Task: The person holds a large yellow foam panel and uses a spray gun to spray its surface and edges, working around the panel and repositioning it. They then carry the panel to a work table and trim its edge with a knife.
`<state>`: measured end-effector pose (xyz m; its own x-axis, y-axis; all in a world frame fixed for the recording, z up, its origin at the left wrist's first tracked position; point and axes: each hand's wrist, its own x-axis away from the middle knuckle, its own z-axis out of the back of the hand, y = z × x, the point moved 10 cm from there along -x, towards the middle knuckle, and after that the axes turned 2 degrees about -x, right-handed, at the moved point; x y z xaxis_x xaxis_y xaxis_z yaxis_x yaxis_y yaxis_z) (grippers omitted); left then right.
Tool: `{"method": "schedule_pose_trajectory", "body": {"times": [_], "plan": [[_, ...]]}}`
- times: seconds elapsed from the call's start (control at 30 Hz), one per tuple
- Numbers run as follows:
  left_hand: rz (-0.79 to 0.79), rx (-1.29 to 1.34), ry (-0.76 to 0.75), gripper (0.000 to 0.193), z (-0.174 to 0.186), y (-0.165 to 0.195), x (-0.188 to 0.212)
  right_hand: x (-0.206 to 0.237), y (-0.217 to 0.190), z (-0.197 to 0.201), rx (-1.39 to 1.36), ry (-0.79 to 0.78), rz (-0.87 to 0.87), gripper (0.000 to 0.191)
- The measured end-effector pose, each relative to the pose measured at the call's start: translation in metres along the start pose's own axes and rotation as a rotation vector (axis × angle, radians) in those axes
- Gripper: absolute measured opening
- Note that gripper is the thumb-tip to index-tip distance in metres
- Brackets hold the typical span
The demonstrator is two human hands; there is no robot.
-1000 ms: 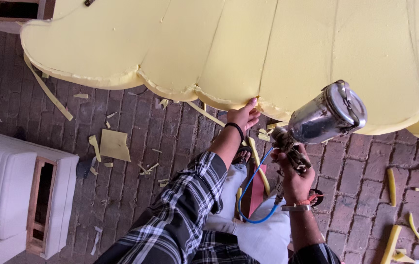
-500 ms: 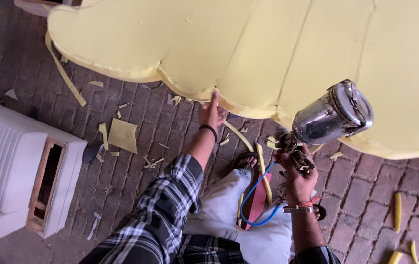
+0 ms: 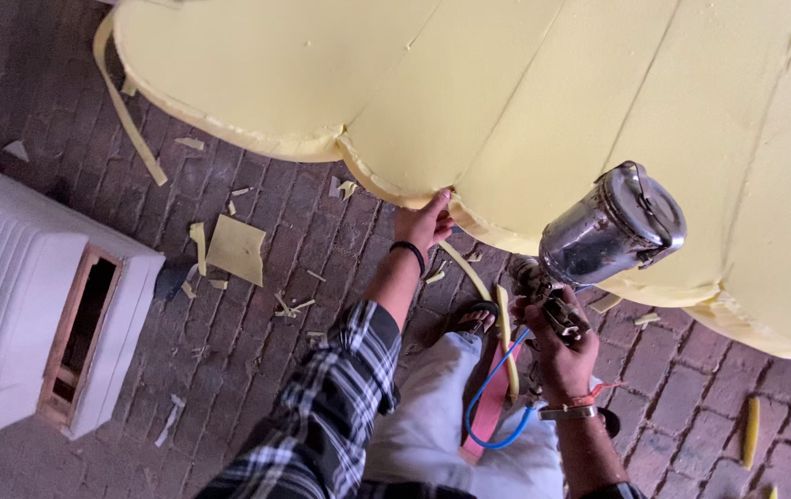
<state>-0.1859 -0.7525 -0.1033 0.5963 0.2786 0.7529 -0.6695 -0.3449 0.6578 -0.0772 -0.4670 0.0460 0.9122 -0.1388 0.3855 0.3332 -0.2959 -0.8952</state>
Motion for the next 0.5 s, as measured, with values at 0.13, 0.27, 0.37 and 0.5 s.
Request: {"method": "schedule_pose_trajectory", "body": {"times": [0.13, 0.27, 0.37, 0.5], "plan": [[-0.055, 0.044, -0.038, 0.025, -0.002, 0.000, 0.002, -0.003, -0.003, -0.017, 0.006, 0.003, -0.032, 0.052], [-0.034, 0.034, -0.051, 0.026, -0.002, -0.003, 0.005, -0.013, -0.019, -0.045, 0.016, 0.017, 0.019, 0.053], [-0.083, 0.034, -0.069, 0.027, -0.003, 0.000, 0.005, -0.027, -0.031, -0.077, 0.058, -0.001, 0.046, 0.051], [-0.148, 0.052, -0.102, 0.033, -0.003, 0.003, 0.002, -0.046, -0.048, -0.116, 0.199, -0.084, 0.081, 0.044]]}}
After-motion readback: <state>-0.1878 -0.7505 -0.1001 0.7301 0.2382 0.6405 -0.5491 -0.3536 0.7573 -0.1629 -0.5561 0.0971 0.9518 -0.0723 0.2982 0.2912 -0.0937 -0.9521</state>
